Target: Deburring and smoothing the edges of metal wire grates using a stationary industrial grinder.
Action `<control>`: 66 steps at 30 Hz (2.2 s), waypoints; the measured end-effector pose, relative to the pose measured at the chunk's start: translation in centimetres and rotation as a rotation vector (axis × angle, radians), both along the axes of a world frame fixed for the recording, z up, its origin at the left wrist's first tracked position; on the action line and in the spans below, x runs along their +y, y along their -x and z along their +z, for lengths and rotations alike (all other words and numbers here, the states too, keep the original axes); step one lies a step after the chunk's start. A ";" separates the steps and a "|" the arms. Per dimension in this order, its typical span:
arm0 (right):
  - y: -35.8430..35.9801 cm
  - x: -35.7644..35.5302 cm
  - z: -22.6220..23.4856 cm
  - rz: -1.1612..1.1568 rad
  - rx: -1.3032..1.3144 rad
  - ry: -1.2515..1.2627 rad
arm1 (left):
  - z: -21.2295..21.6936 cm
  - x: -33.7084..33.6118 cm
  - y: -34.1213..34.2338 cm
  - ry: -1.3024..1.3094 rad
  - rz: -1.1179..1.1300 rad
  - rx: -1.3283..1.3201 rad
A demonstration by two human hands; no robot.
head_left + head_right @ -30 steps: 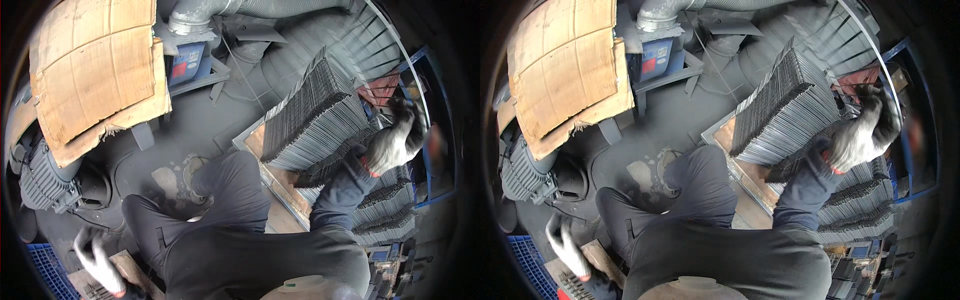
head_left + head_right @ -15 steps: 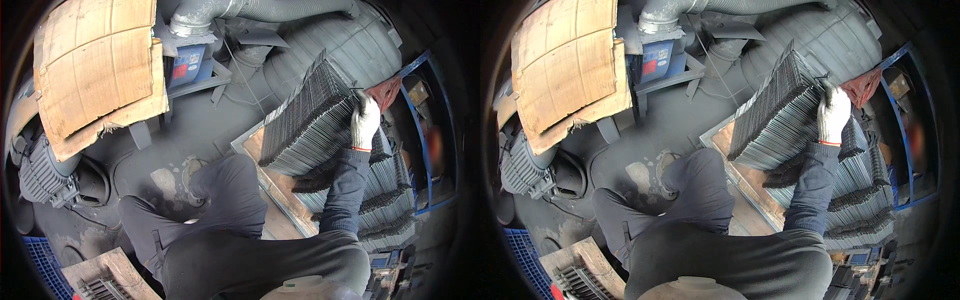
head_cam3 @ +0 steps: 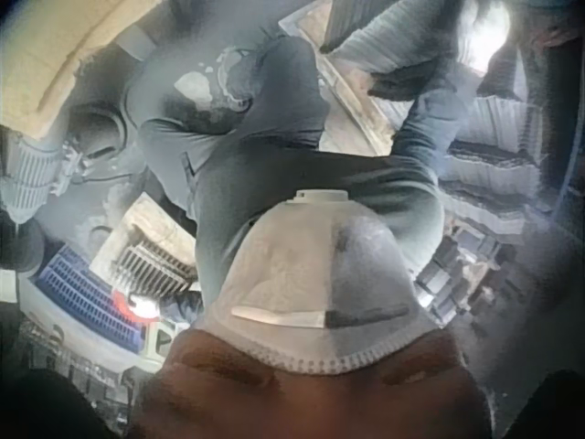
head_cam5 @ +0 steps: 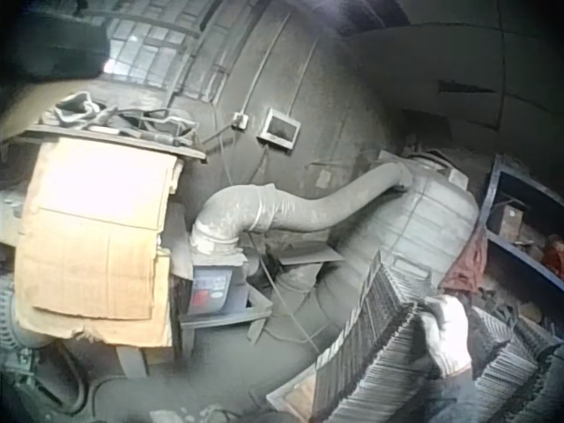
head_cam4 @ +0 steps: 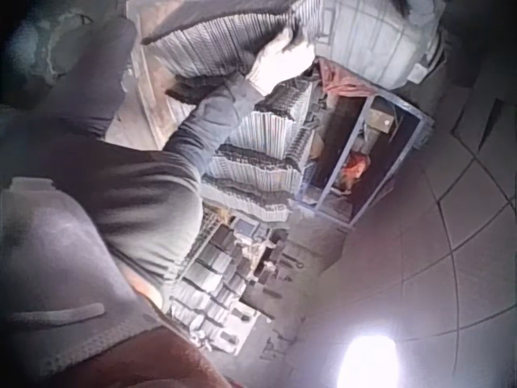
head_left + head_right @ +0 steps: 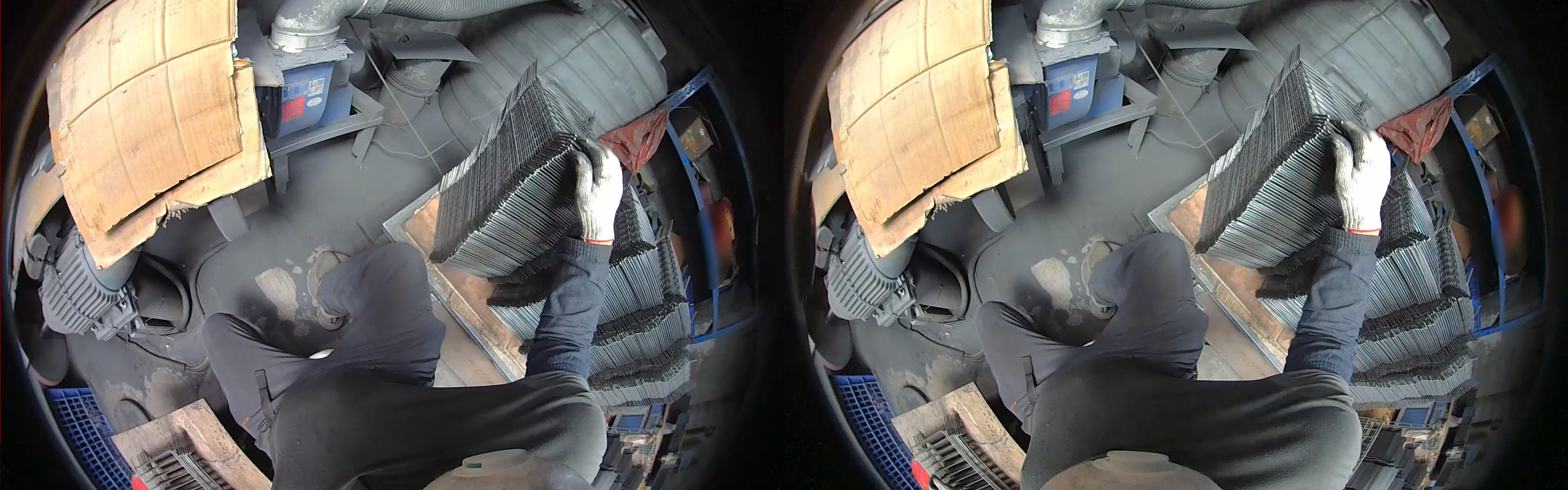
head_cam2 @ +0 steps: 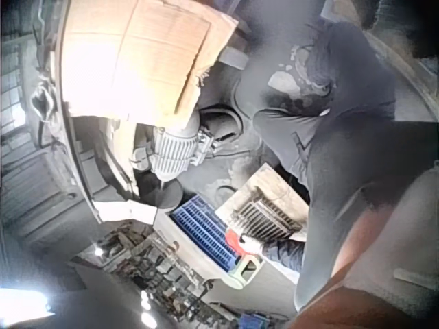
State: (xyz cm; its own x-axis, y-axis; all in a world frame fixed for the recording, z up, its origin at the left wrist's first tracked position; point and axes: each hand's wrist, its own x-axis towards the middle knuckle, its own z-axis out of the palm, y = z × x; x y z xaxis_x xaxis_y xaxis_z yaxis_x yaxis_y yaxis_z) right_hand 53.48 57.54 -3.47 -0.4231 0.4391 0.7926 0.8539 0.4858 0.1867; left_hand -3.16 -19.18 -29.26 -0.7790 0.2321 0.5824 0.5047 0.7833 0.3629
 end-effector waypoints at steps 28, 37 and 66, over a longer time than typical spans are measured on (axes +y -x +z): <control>24.4 -16.0 -13.2 0.576 0.567 0.508 | 12.9 34.9 -3.9 0.184 -0.599 -0.059; 33.8 -16.7 -26.3 0.776 1.157 1.877 | 8.1 44.1 -4.8 -0.030 -0.654 0.087; 32.9 -8.1 -28.0 0.421 1.102 1.817 | -4.5 51.4 -2.2 -0.355 -0.546 -1.483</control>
State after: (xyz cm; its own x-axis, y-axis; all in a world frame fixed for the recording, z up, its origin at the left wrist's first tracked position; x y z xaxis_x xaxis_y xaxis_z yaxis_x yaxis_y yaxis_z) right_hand 20.62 49.48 -31.44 -0.4583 0.8173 -0.3493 0.0880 -0.3494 -0.9328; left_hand -0.96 32.19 -33.77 -0.5499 0.6801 -0.4848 -0.2601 0.4122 0.8732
